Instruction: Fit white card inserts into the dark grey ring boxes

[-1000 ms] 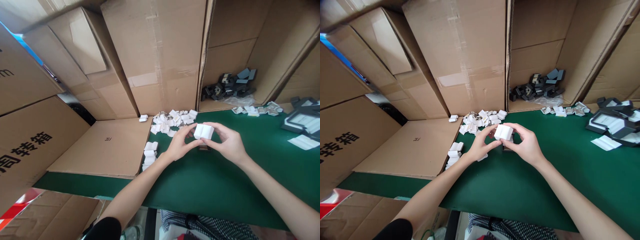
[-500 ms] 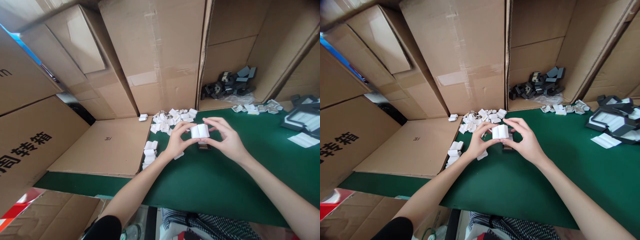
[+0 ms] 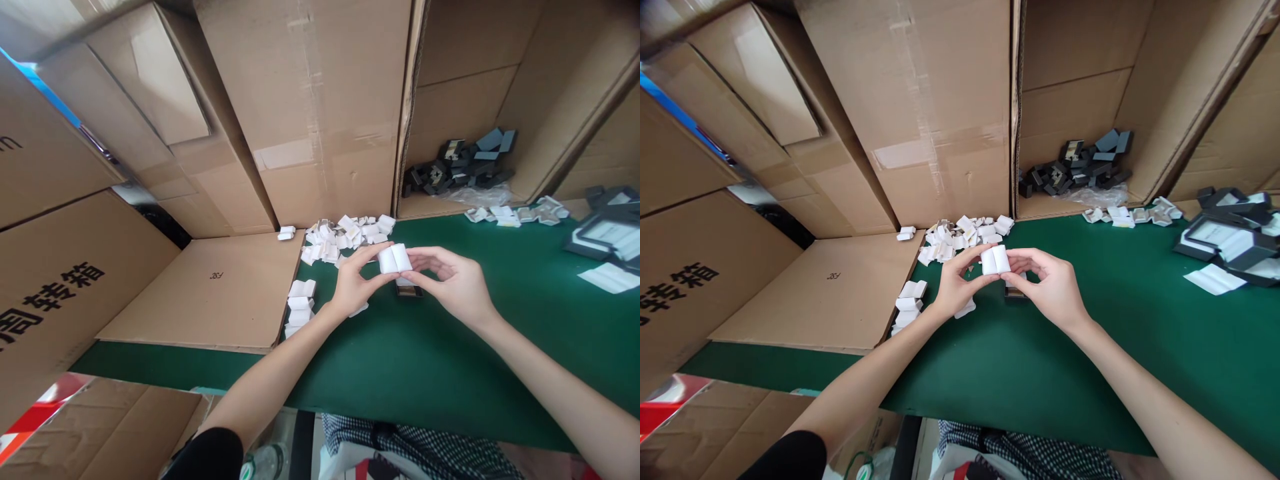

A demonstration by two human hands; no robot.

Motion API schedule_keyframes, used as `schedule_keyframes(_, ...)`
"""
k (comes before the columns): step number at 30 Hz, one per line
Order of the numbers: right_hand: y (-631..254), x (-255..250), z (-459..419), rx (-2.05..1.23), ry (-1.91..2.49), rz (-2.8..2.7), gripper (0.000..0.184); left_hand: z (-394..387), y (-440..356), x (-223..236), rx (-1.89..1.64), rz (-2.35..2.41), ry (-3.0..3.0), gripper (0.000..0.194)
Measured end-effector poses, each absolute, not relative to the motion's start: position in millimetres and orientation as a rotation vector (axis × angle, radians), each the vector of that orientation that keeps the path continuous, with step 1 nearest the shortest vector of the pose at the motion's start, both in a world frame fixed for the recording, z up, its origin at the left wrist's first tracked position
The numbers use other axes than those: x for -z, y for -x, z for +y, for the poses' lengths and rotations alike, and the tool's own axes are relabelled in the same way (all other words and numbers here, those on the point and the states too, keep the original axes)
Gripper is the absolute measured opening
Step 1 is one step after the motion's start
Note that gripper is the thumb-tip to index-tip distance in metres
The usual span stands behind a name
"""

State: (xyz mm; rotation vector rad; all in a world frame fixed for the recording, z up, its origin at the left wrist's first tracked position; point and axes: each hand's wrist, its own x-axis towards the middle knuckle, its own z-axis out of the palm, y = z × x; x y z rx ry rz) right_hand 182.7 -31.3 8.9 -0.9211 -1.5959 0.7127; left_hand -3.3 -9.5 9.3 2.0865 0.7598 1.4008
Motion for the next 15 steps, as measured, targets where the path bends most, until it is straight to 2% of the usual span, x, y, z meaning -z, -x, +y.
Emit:
schedule_keyframes(4, -183.8, -9.3, -31.6, -0.804, 0.921, -1.549, 0.056, -8.7, 3.2, -8.2, -1.331, 0.686, -2.01, 0.049)
schedule_keyframes(6, -186.1, -10.9, -31.4, -0.828, 0.92, -1.586, 0.061, -7.9, 3.6, -7.3, -1.317, 0.662, -1.977, 0.05)
schedule_keyframes(12, -194.4, -15.8, -28.6, -0.822, 0.943, -1.724, 0.054, -6.0, 6.3, -6.4, -1.273, 0.685, -1.919, 0.049)
schedule_keyframes(15, -197.7, -17.4, -26.8, -0.698, 0.93, -1.818, 0.049, -5.4, 7.0, -6.3, -1.244, 0.685, -1.904, 0.047)
